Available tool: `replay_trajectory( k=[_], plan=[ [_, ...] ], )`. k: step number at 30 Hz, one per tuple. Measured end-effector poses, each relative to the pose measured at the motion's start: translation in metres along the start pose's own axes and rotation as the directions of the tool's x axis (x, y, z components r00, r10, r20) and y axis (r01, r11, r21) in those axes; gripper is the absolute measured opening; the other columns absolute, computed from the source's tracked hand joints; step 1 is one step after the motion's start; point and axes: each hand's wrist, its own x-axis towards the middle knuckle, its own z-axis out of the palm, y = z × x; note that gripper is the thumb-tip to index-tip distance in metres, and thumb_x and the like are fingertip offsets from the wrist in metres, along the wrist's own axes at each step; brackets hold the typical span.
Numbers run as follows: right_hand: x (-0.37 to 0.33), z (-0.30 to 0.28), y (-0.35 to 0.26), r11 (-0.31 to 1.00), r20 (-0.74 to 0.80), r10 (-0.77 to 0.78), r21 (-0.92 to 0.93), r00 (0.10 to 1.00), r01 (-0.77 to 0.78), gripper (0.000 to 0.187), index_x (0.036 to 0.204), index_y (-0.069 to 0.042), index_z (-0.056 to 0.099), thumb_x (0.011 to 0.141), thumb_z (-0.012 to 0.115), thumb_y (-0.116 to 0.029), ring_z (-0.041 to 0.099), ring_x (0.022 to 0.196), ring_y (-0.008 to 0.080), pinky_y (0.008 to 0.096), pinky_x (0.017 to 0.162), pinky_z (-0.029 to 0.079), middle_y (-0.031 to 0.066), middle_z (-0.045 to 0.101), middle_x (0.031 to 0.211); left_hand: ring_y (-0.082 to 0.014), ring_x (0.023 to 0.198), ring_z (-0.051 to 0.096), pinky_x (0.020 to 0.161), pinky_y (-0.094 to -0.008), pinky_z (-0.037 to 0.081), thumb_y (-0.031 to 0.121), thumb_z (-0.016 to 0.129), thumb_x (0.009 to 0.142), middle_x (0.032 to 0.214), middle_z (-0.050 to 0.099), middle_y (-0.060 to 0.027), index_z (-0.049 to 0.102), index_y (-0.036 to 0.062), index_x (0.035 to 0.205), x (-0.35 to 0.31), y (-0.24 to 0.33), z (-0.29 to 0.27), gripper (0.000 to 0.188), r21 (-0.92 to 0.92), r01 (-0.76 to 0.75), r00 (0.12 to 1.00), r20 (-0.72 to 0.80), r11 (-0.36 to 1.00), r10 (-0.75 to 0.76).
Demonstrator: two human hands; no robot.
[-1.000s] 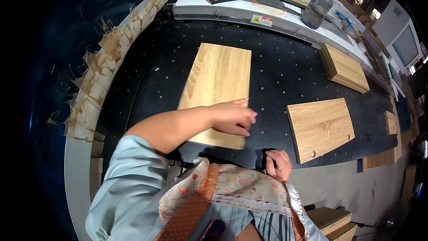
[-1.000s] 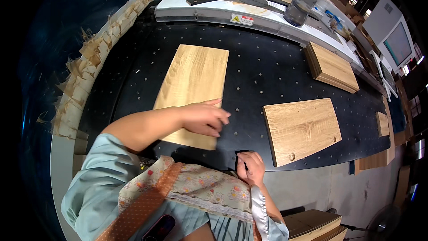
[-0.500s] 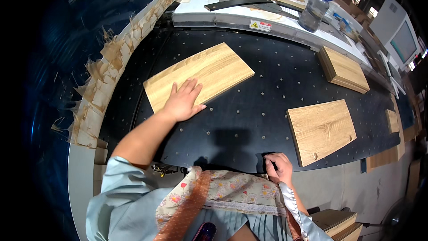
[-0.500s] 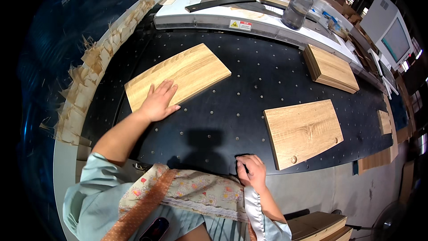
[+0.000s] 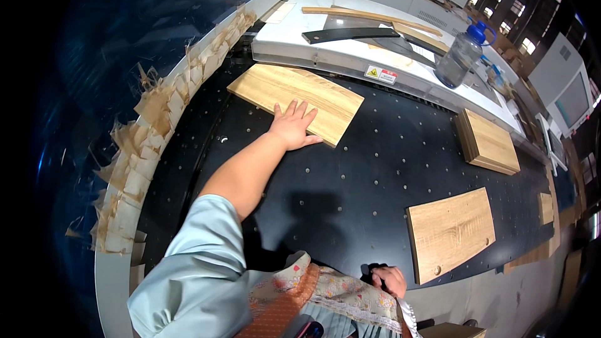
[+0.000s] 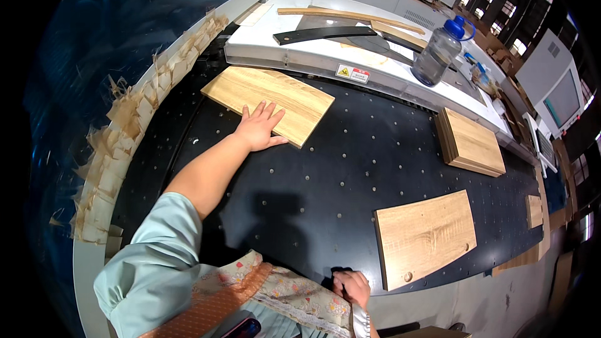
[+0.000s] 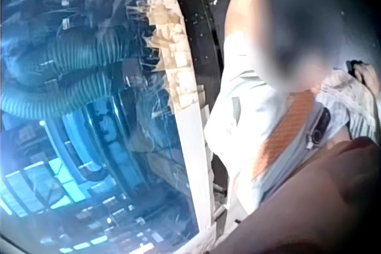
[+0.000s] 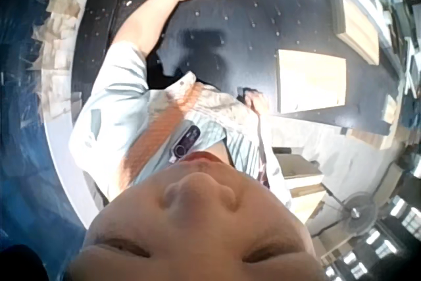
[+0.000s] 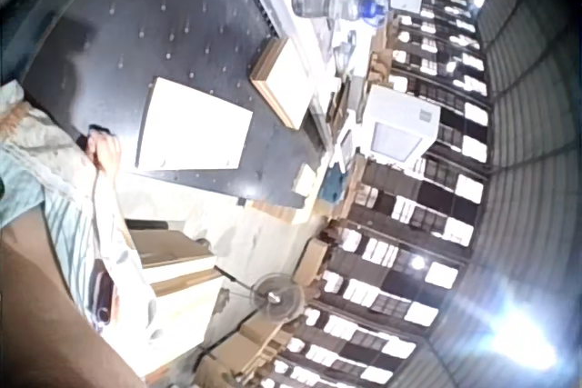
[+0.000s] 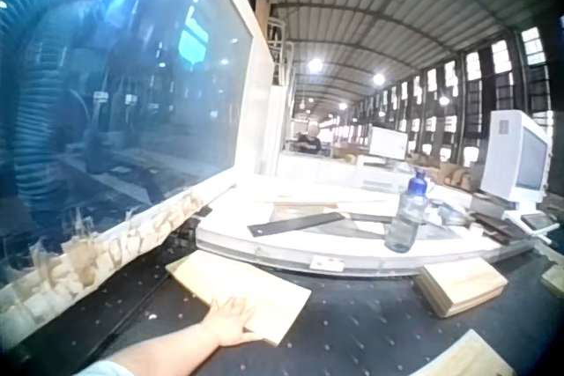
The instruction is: The person uses a computer mouse to interact with a control interface on a monitor, then moves to a work table to pick up, turn over, and examine several wooden boards one at a time before stacking them on a nearby pallet.
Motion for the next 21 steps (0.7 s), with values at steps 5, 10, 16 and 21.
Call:
replay_trajectory(
  k=[5,10,16,21],
  plan=[
    [0.001,0.000,-0.004,0.994,0.015,0.099,0.051,0.995,-0.100,0.028,0.084,-0.004,0.065,0.058,0.068,0.008,0.062,0.067,0.0230,0.0301,0.061,0.048,0.0088,0.064,0.076,-0.0386,0.139,0.010,0.106,-0.0623,0.010,0.070,0.045,0.079,0.150,0.014,-0.0177,0.021,0.0176,0.145,0.022,0.009,0.001,0.088,-0.010,0.143,0.989,0.035,0.990,-0.142],
    [0.001,-0.006,0.007,0.999,0.094,-0.015,-0.029,0.995,0.018,0.031,0.087,-0.005,0.061,0.060,0.068,0.006,0.062,0.069,0.0249,0.0326,0.063,0.048,0.0085,0.064,0.079,-0.0415,0.138,0.008,0.105,-0.0643,0.008,0.069,0.041,0.081,0.150,0.011,-0.0217,0.016,0.0105,0.146,0.017,0.036,-0.002,0.091,-0.013,0.190,0.979,0.074,0.982,-0.189],
    [0.002,0.004,-0.009,0.993,0.003,0.106,-0.047,0.994,-0.106,0.022,0.087,-0.006,0.061,0.068,0.067,0.005,0.061,0.069,0.0266,0.0339,0.063,0.049,0.0092,0.064,0.078,-0.0401,0.138,0.009,0.105,-0.0638,0.011,0.069,0.038,0.083,0.150,0.011,-0.0204,0.015,0.0100,0.146,0.012,0.039,-0.001,0.090,-0.012,0.207,0.975,0.080,0.978,-0.205],
    [0.007,0.002,-0.014,0.993,-0.030,0.108,-0.053,0.994,-0.110,0.017,0.086,-0.005,0.061,0.071,0.067,0.001,0.061,0.069,0.0274,0.0353,0.064,0.049,0.0097,0.064,0.078,-0.0391,0.139,0.008,0.105,-0.0636,0.010,0.069,0.039,0.082,0.151,0.010,-0.0182,0.015,0.0109,0.146,0.037,0.029,-0.001,0.090,-0.014,0.326,0.944,0.067,0.945,-0.324]
  ],
)
